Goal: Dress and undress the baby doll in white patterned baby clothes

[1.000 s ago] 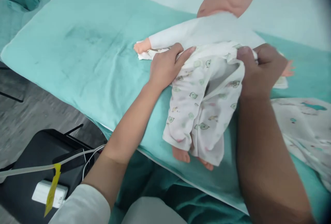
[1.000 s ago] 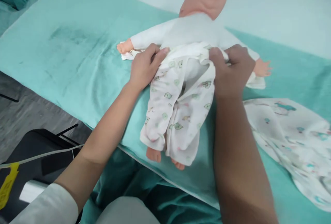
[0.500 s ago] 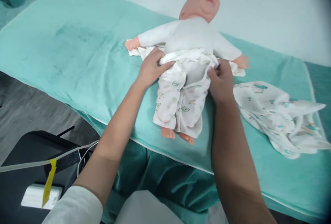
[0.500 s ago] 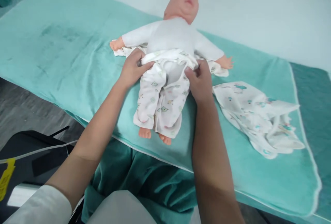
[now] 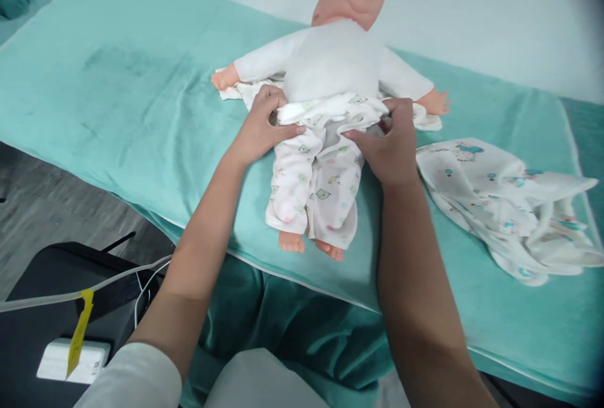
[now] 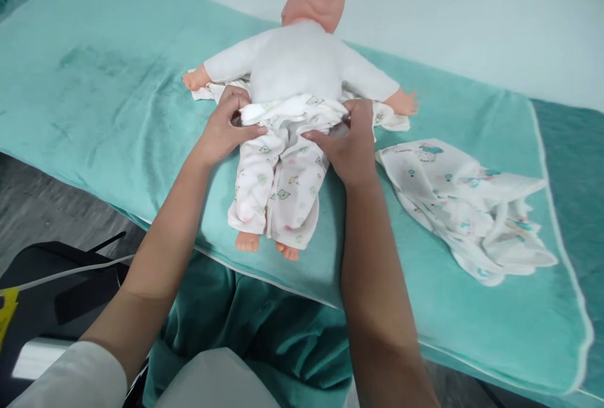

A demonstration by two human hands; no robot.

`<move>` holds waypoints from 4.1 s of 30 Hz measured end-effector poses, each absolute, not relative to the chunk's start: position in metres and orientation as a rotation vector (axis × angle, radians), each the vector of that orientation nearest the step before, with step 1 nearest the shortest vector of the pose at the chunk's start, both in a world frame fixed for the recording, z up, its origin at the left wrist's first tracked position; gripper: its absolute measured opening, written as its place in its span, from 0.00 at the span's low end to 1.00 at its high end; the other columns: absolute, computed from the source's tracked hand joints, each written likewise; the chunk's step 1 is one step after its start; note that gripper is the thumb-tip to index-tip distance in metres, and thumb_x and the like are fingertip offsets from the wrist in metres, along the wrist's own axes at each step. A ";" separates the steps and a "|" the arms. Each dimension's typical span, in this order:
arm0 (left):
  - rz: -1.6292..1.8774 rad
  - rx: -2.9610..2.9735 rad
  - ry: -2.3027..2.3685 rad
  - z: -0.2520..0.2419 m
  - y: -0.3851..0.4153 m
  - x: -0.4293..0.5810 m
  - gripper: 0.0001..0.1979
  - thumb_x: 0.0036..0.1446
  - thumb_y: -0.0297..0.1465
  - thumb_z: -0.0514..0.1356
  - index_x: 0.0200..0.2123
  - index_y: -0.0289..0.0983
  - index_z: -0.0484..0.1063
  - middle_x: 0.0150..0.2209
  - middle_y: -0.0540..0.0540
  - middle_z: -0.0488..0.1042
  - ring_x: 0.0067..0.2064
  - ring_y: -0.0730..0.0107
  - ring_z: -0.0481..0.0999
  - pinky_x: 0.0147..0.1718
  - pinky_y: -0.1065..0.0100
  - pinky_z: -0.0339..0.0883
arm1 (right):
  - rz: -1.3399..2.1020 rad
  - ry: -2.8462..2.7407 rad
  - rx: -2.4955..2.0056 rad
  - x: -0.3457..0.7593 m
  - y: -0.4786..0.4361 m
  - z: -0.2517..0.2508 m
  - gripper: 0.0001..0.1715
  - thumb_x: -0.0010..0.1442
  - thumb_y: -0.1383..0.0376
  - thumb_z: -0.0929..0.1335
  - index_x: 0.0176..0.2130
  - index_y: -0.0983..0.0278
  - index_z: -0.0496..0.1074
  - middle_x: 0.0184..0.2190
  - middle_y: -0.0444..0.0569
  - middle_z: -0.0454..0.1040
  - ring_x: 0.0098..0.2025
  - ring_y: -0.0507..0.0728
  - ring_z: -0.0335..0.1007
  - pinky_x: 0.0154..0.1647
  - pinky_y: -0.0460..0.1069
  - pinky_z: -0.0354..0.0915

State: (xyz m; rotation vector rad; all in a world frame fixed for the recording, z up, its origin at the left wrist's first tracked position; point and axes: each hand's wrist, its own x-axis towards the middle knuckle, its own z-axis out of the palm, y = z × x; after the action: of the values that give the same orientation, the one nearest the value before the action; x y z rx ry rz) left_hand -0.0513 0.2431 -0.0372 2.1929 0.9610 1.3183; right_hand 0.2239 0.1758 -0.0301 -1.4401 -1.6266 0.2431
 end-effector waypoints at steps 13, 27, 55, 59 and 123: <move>1.357 2.427 1.193 -0.037 0.232 -0.040 0.25 0.69 0.55 0.50 0.36 0.42 0.71 0.36 0.45 0.72 0.48 0.54 0.74 0.51 0.53 0.62 | -0.016 -1.782 -1.367 0.200 0.174 -0.003 0.27 0.54 0.42 0.76 0.40 0.55 0.68 0.46 0.52 0.69 0.52 0.67 0.65 0.58 0.67 0.63; 1.364 2.132 1.495 -0.025 0.216 -0.034 0.09 0.62 0.40 0.61 0.31 0.43 0.68 0.23 0.50 0.69 0.34 0.58 0.73 0.36 0.61 0.60 | 0.166 -1.521 -1.747 0.185 0.158 0.004 0.38 0.54 0.41 0.74 0.20 0.59 0.50 0.18 0.39 0.47 0.26 0.51 0.45 0.28 0.50 0.48; 1.308 1.992 1.197 -0.020 0.188 -0.050 0.22 0.57 0.44 0.69 0.28 0.41 0.60 0.30 0.51 0.67 0.34 0.67 0.68 0.35 0.64 0.61 | 0.385 -1.544 -1.709 0.188 0.133 0.002 0.25 0.46 0.52 0.78 0.23 0.60 0.63 0.21 0.40 0.61 0.27 0.53 0.56 0.28 0.50 0.54; 1.424 1.967 1.296 -0.025 0.188 -0.045 0.17 0.61 0.37 0.64 0.27 0.41 0.59 0.26 0.52 0.65 0.30 0.68 0.67 0.32 0.64 0.58 | 0.067 -1.471 -1.696 0.172 0.131 0.003 0.16 0.51 0.61 0.72 0.25 0.59 0.60 0.20 0.39 0.57 0.26 0.53 0.53 0.31 0.51 0.53; 1.055 2.474 0.936 -0.035 0.057 -0.076 0.63 0.48 0.58 0.70 0.76 0.46 0.37 0.70 0.27 0.47 0.73 0.32 0.54 0.65 0.36 0.61 | 0.539 -1.896 -1.359 0.173 0.016 -0.024 0.71 0.39 0.39 0.82 0.69 0.55 0.51 0.62 0.59 0.62 0.66 0.74 0.61 0.66 0.71 0.61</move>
State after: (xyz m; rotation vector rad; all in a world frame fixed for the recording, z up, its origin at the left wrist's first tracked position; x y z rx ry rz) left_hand -0.0762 0.0567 -0.0347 2.4744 0.9356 1.0550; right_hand 0.1734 0.0160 -0.0244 -1.3595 -1.8964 0.5390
